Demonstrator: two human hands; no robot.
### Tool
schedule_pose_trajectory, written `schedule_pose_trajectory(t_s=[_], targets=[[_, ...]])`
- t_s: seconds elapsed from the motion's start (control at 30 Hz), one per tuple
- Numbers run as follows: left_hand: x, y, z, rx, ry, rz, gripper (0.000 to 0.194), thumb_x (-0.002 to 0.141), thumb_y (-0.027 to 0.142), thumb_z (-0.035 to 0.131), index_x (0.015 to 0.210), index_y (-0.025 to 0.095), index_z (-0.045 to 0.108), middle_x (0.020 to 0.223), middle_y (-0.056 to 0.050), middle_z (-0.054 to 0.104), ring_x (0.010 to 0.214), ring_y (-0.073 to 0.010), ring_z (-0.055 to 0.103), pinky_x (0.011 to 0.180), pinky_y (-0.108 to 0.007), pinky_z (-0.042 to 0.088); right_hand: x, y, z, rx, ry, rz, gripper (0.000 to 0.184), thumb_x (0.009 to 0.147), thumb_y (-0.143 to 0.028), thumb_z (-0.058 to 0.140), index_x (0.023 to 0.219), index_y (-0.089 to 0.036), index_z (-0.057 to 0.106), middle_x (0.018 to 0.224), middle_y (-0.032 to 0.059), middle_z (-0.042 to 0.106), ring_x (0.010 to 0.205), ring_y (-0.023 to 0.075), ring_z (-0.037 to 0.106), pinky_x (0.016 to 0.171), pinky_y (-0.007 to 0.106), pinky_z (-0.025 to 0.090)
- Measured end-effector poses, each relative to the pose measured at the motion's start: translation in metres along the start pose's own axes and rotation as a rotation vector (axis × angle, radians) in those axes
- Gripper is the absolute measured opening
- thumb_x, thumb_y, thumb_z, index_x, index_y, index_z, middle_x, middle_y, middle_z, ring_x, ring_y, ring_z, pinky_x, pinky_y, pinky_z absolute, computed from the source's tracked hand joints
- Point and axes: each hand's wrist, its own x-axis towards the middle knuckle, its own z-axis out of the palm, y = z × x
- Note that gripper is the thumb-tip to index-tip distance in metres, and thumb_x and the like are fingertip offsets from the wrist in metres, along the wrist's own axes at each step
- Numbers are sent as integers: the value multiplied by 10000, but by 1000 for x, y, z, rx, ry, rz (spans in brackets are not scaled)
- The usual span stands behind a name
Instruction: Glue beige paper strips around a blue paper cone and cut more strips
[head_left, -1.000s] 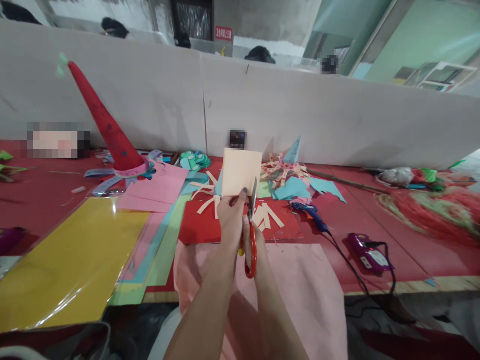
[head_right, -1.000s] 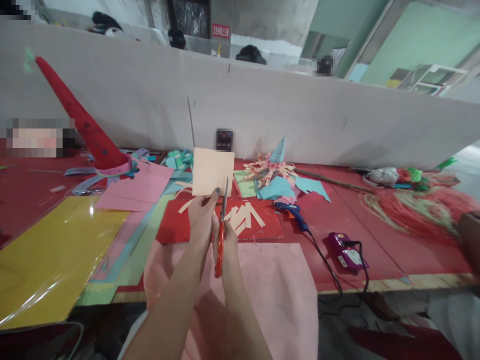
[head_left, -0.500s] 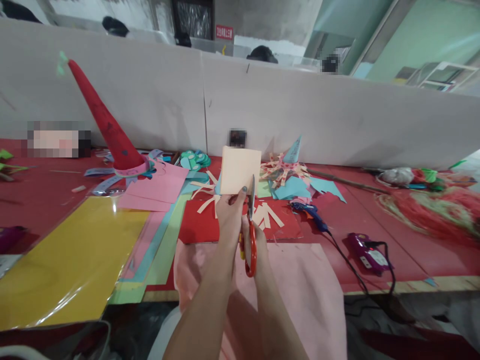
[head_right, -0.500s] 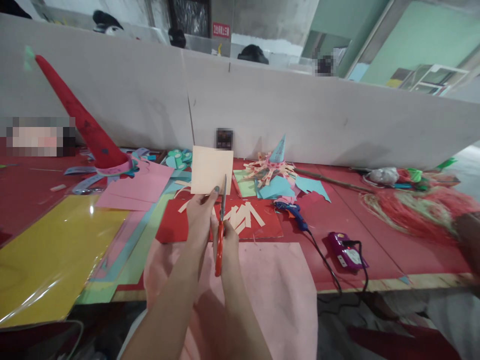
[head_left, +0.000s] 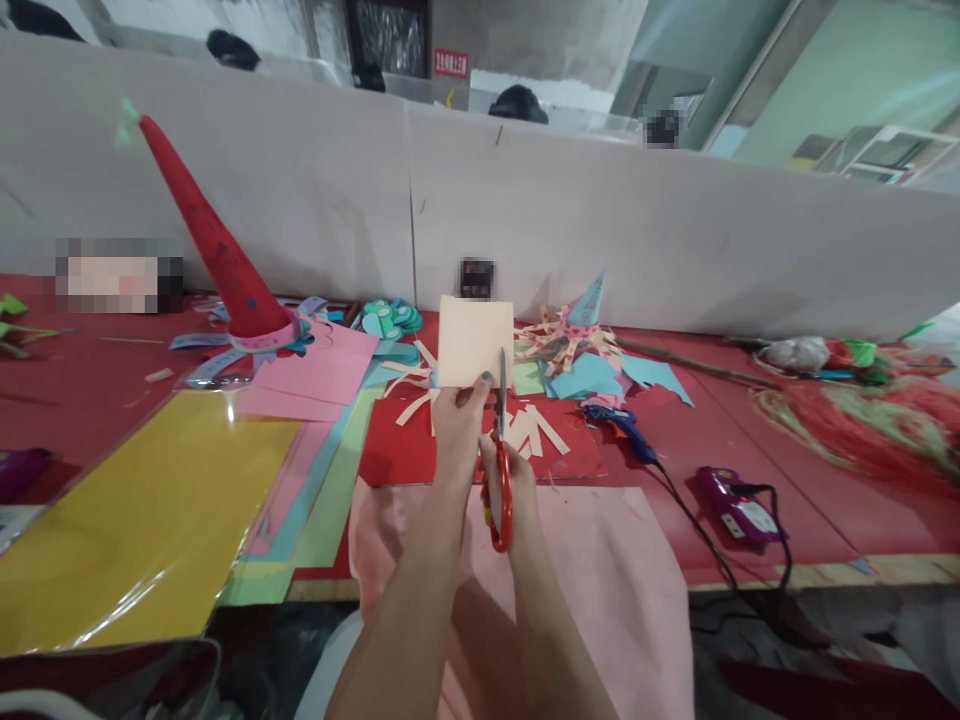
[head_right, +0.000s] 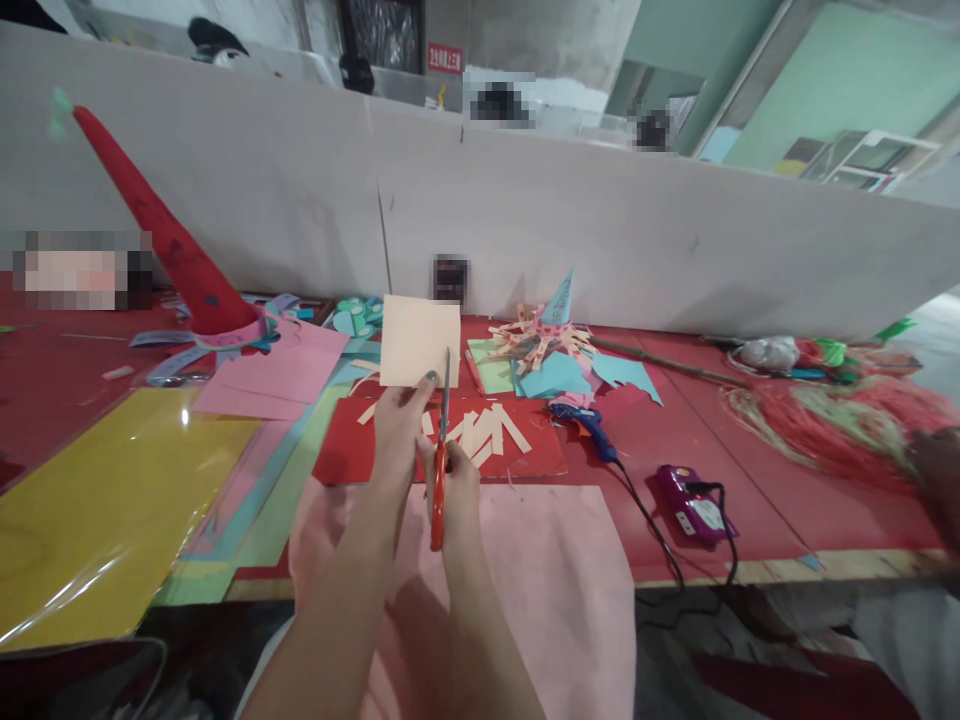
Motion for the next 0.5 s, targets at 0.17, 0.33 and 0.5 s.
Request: schedule_pose_trajectory(t_s=[0.17, 0.33, 0.5], targets=[[2, 2, -4, 0, 40, -26, 170, 675, 289, 608, 782, 159, 634, 829, -58, 679, 781, -174, 630, 689, -277, 486, -3, -5, 0, -98, -32, -53, 380, 719, -558, 517, 649, -197, 423, 464, -79, 289, 381, 66, 323, 358, 195, 257], [2, 1, -6, -26, 94, 30, 227, 704, 352, 593, 845, 176, 621, 852, -52, 660, 824, -171, 621, 754, -284, 474, -3, -1, 0, -112, -15, -111, 402, 709, -570, 522, 614, -199, 400, 465, -79, 265, 402, 66, 302, 377, 198, 247], [7, 3, -11, 138, 100, 80, 240, 726, 390, 558, 678, 156, 582, 575, -12, 578, 553, -136, 556, 595, -264, 444, 3, 7, 3, -85, -15, -108, 411, 711, -592, 508, 606, -202, 430, 419, -76, 275, 390, 76, 280, 368, 210, 229]])
